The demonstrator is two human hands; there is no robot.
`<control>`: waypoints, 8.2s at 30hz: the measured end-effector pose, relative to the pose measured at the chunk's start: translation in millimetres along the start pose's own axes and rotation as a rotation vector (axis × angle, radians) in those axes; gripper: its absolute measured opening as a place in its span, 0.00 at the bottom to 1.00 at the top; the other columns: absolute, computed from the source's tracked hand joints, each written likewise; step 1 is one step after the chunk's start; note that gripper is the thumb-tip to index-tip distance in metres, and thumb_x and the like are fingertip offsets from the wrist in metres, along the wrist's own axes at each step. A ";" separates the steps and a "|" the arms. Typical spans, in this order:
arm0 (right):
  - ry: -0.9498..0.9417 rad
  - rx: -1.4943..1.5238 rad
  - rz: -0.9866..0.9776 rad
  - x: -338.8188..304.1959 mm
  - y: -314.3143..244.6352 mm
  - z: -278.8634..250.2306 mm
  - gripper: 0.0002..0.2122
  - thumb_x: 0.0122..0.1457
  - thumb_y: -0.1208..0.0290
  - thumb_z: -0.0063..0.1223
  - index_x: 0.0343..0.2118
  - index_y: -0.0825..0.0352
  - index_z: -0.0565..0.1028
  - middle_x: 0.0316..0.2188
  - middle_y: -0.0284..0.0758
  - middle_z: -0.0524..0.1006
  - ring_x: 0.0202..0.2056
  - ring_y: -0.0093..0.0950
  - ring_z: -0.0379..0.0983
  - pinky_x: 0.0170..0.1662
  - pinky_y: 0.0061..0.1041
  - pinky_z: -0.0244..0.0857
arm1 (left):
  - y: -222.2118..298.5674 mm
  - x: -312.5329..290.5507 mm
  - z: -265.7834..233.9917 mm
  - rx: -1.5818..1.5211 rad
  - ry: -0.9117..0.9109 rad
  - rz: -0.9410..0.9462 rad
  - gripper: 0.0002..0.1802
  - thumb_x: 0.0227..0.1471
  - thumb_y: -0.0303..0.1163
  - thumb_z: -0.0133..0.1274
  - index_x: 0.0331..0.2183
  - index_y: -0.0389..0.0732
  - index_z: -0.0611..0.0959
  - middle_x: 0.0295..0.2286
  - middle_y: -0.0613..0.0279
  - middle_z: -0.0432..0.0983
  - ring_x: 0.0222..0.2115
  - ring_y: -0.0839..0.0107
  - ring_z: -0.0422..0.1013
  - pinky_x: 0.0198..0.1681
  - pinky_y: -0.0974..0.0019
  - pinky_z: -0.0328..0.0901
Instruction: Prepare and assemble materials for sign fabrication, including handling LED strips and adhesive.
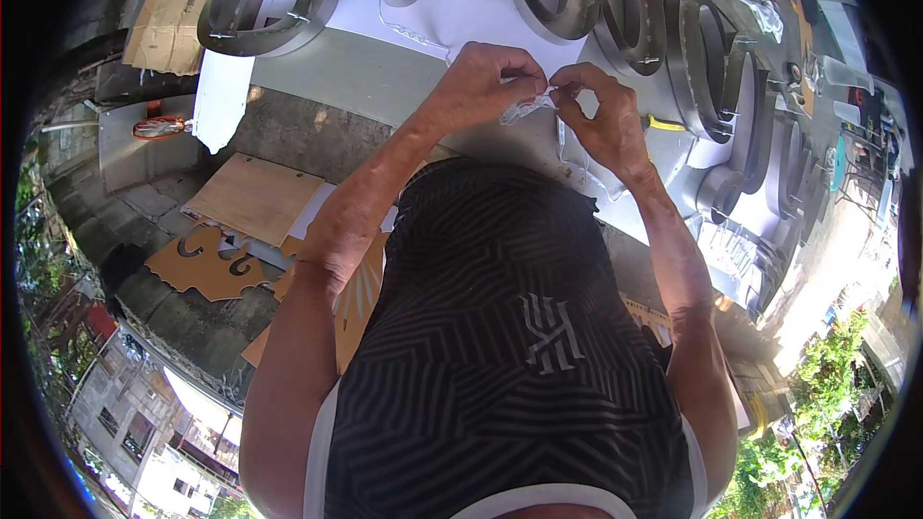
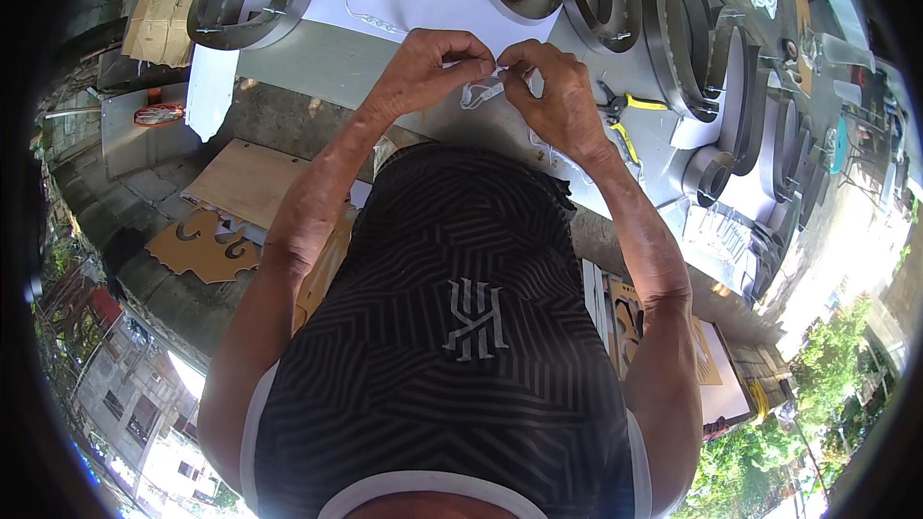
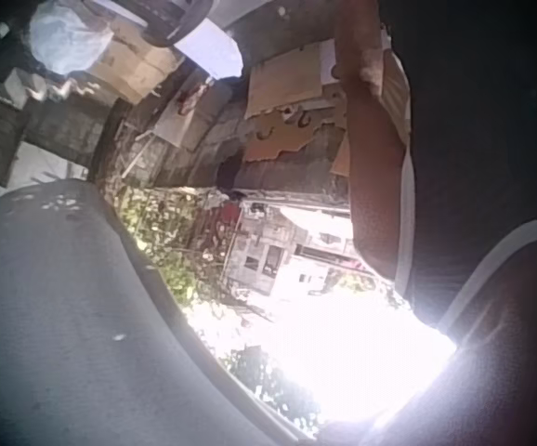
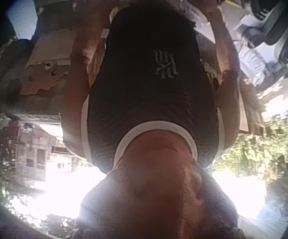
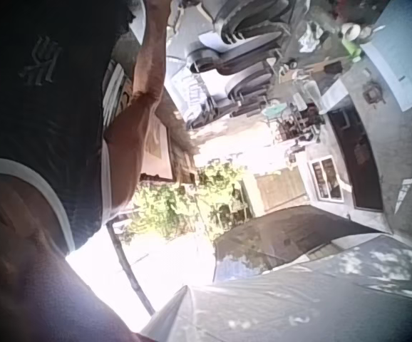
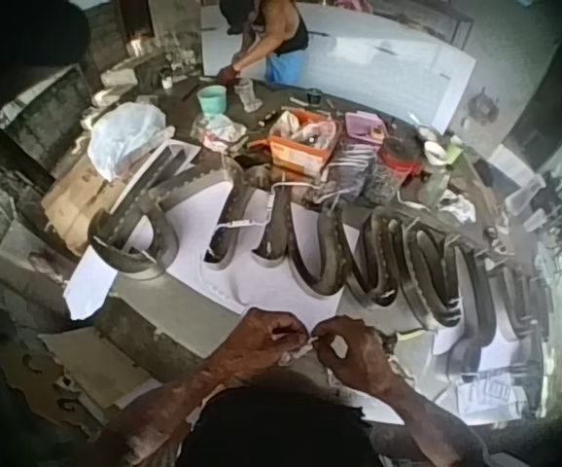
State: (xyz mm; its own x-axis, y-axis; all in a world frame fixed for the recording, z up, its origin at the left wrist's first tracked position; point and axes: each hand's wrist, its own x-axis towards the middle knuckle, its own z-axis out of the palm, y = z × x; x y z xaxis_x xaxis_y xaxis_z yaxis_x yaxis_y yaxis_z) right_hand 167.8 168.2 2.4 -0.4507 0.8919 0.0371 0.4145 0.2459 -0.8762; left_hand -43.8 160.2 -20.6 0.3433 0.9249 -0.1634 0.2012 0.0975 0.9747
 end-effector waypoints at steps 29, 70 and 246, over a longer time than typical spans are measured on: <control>-0.089 0.060 0.165 0.5 5.8 3.4 0.02 0.53 0.76 0.62 0.29 0.66 0.81 0.25 0.29 0.79 0.28 0.22 0.71 0.39 0.25 0.63 | -5.7 -1.2 -2.0 0.225 -0.034 0.178 0.06 0.51 0.26 0.59 0.33 0.36 0.84 0.26 0.62 0.82 0.26 0.76 0.75 0.32 0.71 0.70; 0.178 -0.031 -0.212 -8.3 -116.2 -26.6 0.18 0.50 0.94 0.47 0.42 0.69 0.78 0.38 0.38 0.80 0.28 0.24 0.76 0.30 0.21 0.70 | -19.4 2.6 -16.6 -0.639 0.000 -0.146 0.11 0.55 0.31 0.60 0.36 0.31 0.82 0.28 0.59 0.79 0.28 0.74 0.71 0.34 0.70 0.65; -0.026 -0.163 -0.235 14.3 34.2 12.4 0.10 0.56 0.80 0.59 0.40 0.65 0.75 0.34 0.33 0.80 0.36 0.28 0.78 0.41 0.30 0.69 | -2.8 14.5 -26.3 0.672 -0.090 0.206 0.08 0.48 0.31 0.58 0.33 0.48 0.88 0.28 0.60 0.82 0.31 0.59 0.77 0.38 0.58 0.70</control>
State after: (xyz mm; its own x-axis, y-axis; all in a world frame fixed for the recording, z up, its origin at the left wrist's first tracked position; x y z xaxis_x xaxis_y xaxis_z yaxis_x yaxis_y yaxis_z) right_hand 165.7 184.6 -33.0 -0.5687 0.7938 0.2156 0.4172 0.5043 -0.7560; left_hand -63.5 182.9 -21.7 0.5037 0.8635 -0.0263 0.6367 -0.3506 0.6868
